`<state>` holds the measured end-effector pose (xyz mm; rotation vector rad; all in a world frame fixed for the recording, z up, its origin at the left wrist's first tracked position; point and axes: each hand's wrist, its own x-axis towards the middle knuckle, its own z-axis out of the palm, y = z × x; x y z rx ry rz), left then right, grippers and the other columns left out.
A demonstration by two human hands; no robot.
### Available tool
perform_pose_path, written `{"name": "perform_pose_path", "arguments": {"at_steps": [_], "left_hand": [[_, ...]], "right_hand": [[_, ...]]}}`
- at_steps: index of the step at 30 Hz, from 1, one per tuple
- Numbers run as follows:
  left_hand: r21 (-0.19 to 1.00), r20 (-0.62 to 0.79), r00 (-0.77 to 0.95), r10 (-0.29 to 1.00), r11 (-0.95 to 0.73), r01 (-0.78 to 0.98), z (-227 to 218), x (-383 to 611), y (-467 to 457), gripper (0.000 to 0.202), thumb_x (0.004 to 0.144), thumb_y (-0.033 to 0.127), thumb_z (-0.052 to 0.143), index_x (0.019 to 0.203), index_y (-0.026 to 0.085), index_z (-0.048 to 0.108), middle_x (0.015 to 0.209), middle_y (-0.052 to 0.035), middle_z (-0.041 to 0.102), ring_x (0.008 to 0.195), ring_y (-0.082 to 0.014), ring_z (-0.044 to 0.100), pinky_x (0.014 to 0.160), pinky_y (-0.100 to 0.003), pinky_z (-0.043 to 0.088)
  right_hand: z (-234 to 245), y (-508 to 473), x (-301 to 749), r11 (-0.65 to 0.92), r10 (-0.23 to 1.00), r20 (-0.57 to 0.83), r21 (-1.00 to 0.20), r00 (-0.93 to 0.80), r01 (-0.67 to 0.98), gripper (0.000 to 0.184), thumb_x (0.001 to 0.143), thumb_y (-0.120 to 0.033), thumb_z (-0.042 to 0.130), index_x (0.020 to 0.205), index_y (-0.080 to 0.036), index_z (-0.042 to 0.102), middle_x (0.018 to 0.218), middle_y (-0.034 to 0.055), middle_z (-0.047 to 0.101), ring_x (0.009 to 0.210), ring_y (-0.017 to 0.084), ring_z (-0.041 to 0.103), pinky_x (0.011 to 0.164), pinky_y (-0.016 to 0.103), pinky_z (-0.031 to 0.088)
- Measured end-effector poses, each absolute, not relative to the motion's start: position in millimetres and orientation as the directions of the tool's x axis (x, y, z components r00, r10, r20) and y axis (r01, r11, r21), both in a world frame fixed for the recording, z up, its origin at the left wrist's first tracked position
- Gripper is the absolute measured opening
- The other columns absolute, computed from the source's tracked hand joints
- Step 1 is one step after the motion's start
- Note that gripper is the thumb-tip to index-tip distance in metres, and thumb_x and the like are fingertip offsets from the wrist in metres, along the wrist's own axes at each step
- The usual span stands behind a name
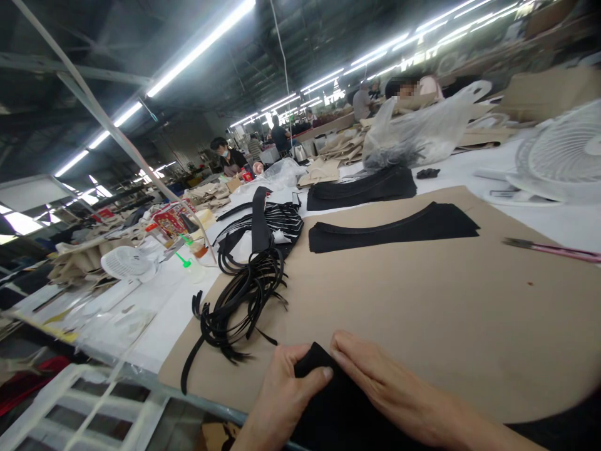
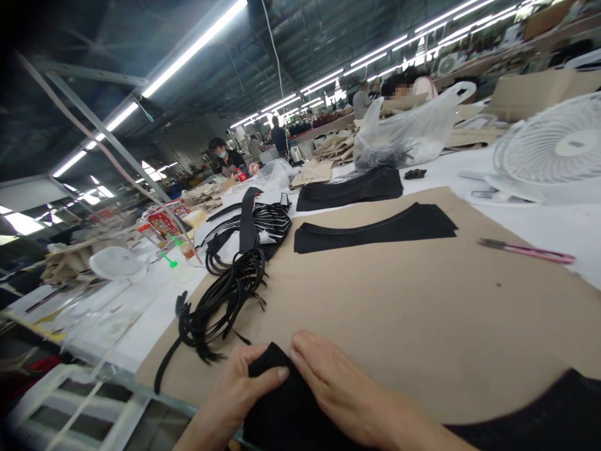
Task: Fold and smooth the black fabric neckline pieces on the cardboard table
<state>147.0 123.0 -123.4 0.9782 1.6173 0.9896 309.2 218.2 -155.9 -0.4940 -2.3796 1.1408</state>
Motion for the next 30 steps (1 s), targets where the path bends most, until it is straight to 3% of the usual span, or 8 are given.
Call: {"name": "perform_pose_path", "arguments": {"at_steps": [3, 7, 13, 17, 23, 25, 27, 30], "left_hand": [[0.926, -0.311, -0.198, 0.930, 0.343, 0.157, -121, 148, 121, 0.029, 0.071, 0.036, 0.066, 0.061, 0.015, 0.050, 0.058, 0.0032, 0.039, 0.056, -0.0085, 0.031, 0.049, -0.021, 0.024], [0.924, -0.319, -0.200, 0.926, 0.351, 0.154, -118, 149, 120, 0.030, 0.071, 0.038, 0.066, 0.061, 0.016, 0.048, 0.059, 0.0030, 0.038, 0.056, -0.0088, 0.030, 0.049, -0.022, 0.023], [0.914, -0.298, -0.227, 0.927, 0.346, 0.213, -112, 152, 123, 0.029, 0.072, 0.037, 0.063, 0.060, 0.016, 0.048, 0.058, 0.0028, 0.037, 0.057, -0.0095, 0.030, 0.049, -0.022, 0.023], [0.902, -0.269, -0.240, 0.933, 0.331, 0.278, -114, 151, 121, 0.027, 0.073, 0.036, 0.062, 0.062, 0.014, 0.052, 0.060, 0.0026, 0.039, 0.060, -0.0099, 0.032, 0.051, -0.021, 0.026], [0.921, -0.339, -0.212, 0.917, 0.369, 0.126, -121, 146, 118, 0.030, 0.075, 0.041, 0.067, 0.074, 0.012, 0.059, 0.063, 0.0020, 0.046, 0.059, -0.0095, 0.037, 0.052, -0.020, 0.029], [0.924, -0.344, -0.223, 0.912, 0.371, 0.092, -122, 145, 118, 0.031, 0.074, 0.041, 0.069, 0.074, 0.012, 0.059, 0.063, 0.0019, 0.047, 0.059, -0.0094, 0.038, 0.052, -0.020, 0.029], [0.933, -0.335, -0.222, 0.916, 0.355, 0.059, -123, 146, 119, 0.032, 0.073, 0.041, 0.071, 0.073, 0.012, 0.059, 0.064, 0.0017, 0.047, 0.060, -0.0093, 0.039, 0.053, -0.020, 0.030], [0.940, -0.317, -0.238, 0.918, 0.338, 0.052, -127, 146, 120, 0.032, 0.073, 0.041, 0.071, 0.074, 0.012, 0.060, 0.066, 0.0016, 0.048, 0.062, -0.0096, 0.038, 0.054, -0.019, 0.030]], "right_hand": [[-157, 218, 309, 0.685, 0.402, 0.293, -0.725, -0.868, 0.072, 0.033, 0.099, -0.027, 0.024, 0.099, -0.021, 0.057, 0.098, 0.0071, 0.064, 0.092, 0.018, 0.060, 0.088, 0.030, 0.049], [-158, 215, 307, 0.792, 0.371, 0.388, -0.607, -0.844, 0.070, 0.023, 0.096, -0.013, 0.028, 0.096, -0.020, 0.050, 0.091, 0.0053, 0.059, 0.084, 0.017, 0.057, 0.087, 0.033, 0.050], [-169, 210, 303, 0.885, 0.338, 0.495, -0.457, -0.800, 0.091, 0.019, 0.097, -0.012, 0.030, 0.094, -0.019, 0.047, 0.088, 0.0052, 0.056, 0.082, 0.018, 0.055, 0.089, 0.040, 0.048], [-163, 210, 303, 0.821, 0.395, 0.395, -0.556, -0.829, 0.127, 0.024, 0.100, -0.021, 0.027, 0.099, -0.019, 0.050, 0.093, 0.0072, 0.058, 0.090, 0.020, 0.056, 0.098, 0.047, 0.043], [-138, 222, 310, 0.452, 0.448, 0.096, -0.882, -0.889, 0.133, 0.051, 0.101, -0.050, 0.015, 0.087, -0.021, 0.055, 0.088, 0.0054, 0.060, 0.083, 0.018, 0.057, 0.080, 0.031, 0.052], [-139, 224, 311, 0.409, 0.464, 0.079, -0.902, -0.882, 0.135, 0.054, 0.100, -0.054, 0.013, 0.088, -0.021, 0.055, 0.089, 0.0051, 0.061, 0.084, 0.018, 0.058, 0.081, 0.031, 0.052], [-145, 223, 311, 0.480, 0.428, 0.128, -0.871, -0.895, 0.106, 0.052, 0.100, -0.055, 0.016, 0.094, -0.021, 0.055, 0.100, 0.0071, 0.062, 0.096, 0.020, 0.057, 0.092, 0.034, 0.048], [-152, 219, 306, 0.608, 0.409, 0.165, -0.783, -0.897, 0.133, 0.042, 0.101, -0.042, 0.018, 0.097, -0.021, 0.054, 0.103, 0.0085, 0.061, 0.100, 0.021, 0.057, 0.100, 0.040, 0.042]]}}
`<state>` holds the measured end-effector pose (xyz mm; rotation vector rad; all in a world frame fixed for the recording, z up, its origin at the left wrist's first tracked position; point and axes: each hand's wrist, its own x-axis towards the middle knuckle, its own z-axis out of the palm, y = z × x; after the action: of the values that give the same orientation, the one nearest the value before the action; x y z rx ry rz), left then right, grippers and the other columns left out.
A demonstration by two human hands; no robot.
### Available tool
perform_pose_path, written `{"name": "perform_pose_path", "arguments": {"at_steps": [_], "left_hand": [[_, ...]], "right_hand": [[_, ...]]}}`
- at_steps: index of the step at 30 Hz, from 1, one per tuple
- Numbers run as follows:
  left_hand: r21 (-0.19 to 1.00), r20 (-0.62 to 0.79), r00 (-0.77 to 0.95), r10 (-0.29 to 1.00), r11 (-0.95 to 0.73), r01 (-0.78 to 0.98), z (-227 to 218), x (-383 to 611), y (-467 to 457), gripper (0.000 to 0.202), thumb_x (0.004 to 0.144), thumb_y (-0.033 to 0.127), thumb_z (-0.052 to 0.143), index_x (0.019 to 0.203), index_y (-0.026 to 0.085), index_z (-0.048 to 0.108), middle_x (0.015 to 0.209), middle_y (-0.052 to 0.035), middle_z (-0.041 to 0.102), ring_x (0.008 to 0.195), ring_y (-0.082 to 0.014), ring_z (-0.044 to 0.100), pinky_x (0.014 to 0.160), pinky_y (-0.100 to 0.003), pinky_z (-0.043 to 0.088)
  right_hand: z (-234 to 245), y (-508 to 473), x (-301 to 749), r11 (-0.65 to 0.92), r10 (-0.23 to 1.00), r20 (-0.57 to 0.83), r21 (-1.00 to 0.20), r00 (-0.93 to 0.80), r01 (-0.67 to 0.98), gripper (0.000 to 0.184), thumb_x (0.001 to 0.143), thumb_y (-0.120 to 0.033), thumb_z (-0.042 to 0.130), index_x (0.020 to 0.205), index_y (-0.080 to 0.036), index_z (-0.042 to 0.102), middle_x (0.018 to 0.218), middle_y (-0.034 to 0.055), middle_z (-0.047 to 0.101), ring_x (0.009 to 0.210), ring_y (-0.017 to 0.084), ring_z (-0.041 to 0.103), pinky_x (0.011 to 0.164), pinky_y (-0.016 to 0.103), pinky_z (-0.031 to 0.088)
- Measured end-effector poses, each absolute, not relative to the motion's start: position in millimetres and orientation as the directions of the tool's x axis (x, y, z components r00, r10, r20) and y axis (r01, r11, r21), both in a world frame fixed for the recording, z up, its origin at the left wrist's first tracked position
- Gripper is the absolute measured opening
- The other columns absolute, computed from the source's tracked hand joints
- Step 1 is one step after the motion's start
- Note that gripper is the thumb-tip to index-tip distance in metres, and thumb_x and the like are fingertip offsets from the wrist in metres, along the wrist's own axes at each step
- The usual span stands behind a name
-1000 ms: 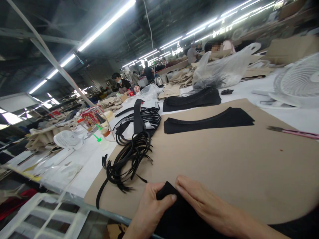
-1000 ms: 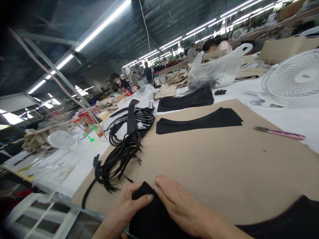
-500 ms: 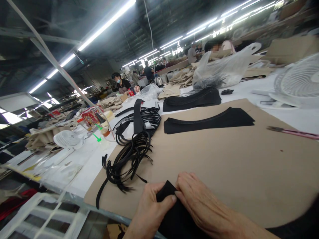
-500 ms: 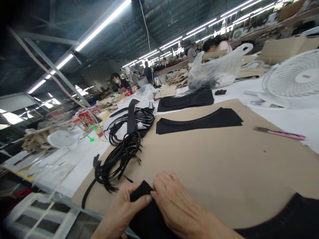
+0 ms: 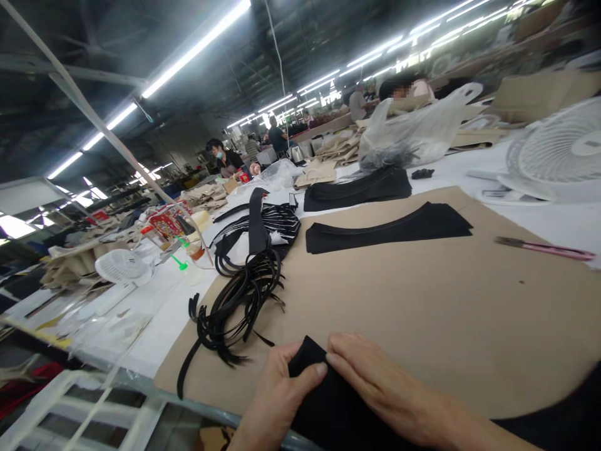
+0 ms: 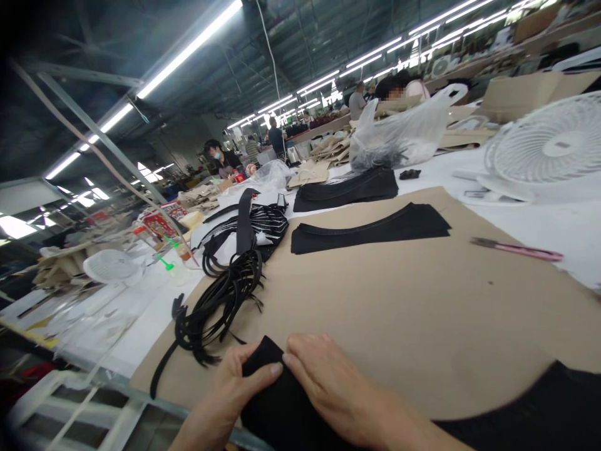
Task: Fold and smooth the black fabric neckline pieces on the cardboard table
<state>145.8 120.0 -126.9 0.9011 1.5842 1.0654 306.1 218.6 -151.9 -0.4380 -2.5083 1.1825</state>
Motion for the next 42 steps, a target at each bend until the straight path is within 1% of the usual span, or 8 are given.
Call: {"name": "perform_pose_path", "arguments": {"at_steps": [5, 12, 19, 22, 25, 30, 37, 42], "left_hand": [[0.941, -0.288, -0.258, 0.922, 0.322, 0.100, -136, 143, 123, 0.032, 0.072, 0.042, 0.072, 0.073, 0.012, 0.060, 0.066, 0.0021, 0.046, 0.064, -0.0101, 0.037, 0.056, -0.020, 0.031], [0.940, -0.325, -0.260, 0.909, 0.340, 0.014, -130, 146, 124, 0.030, 0.071, 0.040, 0.073, 0.077, 0.012, 0.064, 0.066, 0.0011, 0.050, 0.064, -0.0105, 0.041, 0.057, -0.020, 0.033], [0.945, -0.311, -0.274, 0.910, 0.328, 0.016, -136, 147, 127, 0.030, 0.067, 0.039, 0.076, 0.072, 0.012, 0.064, 0.062, 0.0023, 0.049, 0.060, -0.0092, 0.039, 0.054, -0.019, 0.030], [0.944, -0.323, -0.286, 0.902, 0.328, -0.032, -135, 147, 129, 0.032, 0.067, 0.041, 0.077, 0.073, 0.012, 0.065, 0.064, 0.0018, 0.053, 0.061, -0.0095, 0.042, 0.056, -0.019, 0.033], [0.938, -0.347, -0.283, 0.894, 0.330, -0.106, -133, 148, 134, 0.034, 0.065, 0.042, 0.080, 0.075, 0.012, 0.067, 0.067, 0.0000, 0.059, 0.062, -0.0108, 0.048, 0.059, -0.020, 0.038], [0.938, -0.346, -0.283, 0.894, 0.331, -0.102, -135, 147, 142, 0.038, 0.063, 0.044, 0.081, 0.079, 0.011, 0.069, 0.069, -0.0019, 0.063, 0.063, -0.0113, 0.051, 0.060, -0.020, 0.039], [0.927, -0.370, -0.326, 0.870, 0.368, -0.071, -134, 153, 146, 0.044, 0.059, 0.051, 0.082, 0.078, 0.013, 0.069, 0.065, -0.0002, 0.063, 0.064, -0.0142, 0.058, 0.061, -0.021, 0.045], [0.845, -0.529, -0.455, 0.716, 0.496, -0.201, -153, 124, 157, 0.049, 0.045, 0.043, 0.089, 0.083, 0.018, 0.069, 0.070, -0.0007, 0.070, 0.070, -0.0236, 0.068, 0.065, -0.030, 0.056]], "right_hand": [[-162, 217, 303, 0.741, 0.421, 0.253, -0.649, -0.871, 0.170, 0.032, 0.099, -0.024, 0.024, 0.097, -0.018, 0.055, 0.097, 0.0105, 0.063, 0.096, 0.023, 0.058, 0.102, 0.050, 0.039], [-190, 233, 313, 0.736, 0.277, 0.312, -0.677, -0.909, -0.009, 0.038, 0.101, -0.032, 0.025, 0.133, -0.022, 0.044, 0.133, 0.0094, 0.052, 0.126, 0.021, 0.044, 0.108, 0.040, 0.035], [-159, 219, 291, 0.732, 0.435, 0.200, -0.647, -0.878, 0.215, 0.030, 0.099, -0.024, 0.022, 0.087, -0.019, 0.049, 0.090, 0.0076, 0.060, 0.085, 0.022, 0.054, 0.089, 0.049, 0.044], [-159, 223, 295, 0.713, 0.439, 0.236, -0.678, -0.867, 0.176, 0.032, 0.099, -0.028, 0.021, 0.088, -0.020, 0.049, 0.093, 0.0095, 0.059, 0.087, 0.023, 0.054, 0.089, 0.047, 0.044], [-159, 232, 306, 0.571, 0.419, 0.223, -0.818, -0.880, 0.065, 0.038, 0.099, -0.040, 0.021, 0.090, -0.020, 0.052, 0.098, 0.0101, 0.060, 0.091, 0.022, 0.056, 0.088, 0.039, 0.046], [-157, 244, 307, 0.335, 0.401, 0.049, -0.937, -0.915, 0.096, 0.035, 0.098, -0.039, 0.030, 0.078, -0.019, 0.051, 0.076, 0.0016, 0.057, 0.071, 0.016, 0.053, 0.068, 0.027, 0.045], [-151, 243, 306, 0.421, 0.449, 0.015, -0.885, -0.893, 0.197, 0.035, 0.097, -0.037, 0.039, 0.072, -0.018, 0.054, 0.062, -0.0029, 0.048, 0.057, 0.011, 0.044, 0.055, 0.021, 0.035], [-139, 259, 347, 0.470, 0.395, -0.110, -0.829, -0.912, 0.303, 0.028, 0.088, -0.047, 0.058, 0.098, -0.022, 0.066, 0.081, -0.0001, 0.063, 0.076, 0.016, 0.057, 0.066, 0.023, 0.041]]}}
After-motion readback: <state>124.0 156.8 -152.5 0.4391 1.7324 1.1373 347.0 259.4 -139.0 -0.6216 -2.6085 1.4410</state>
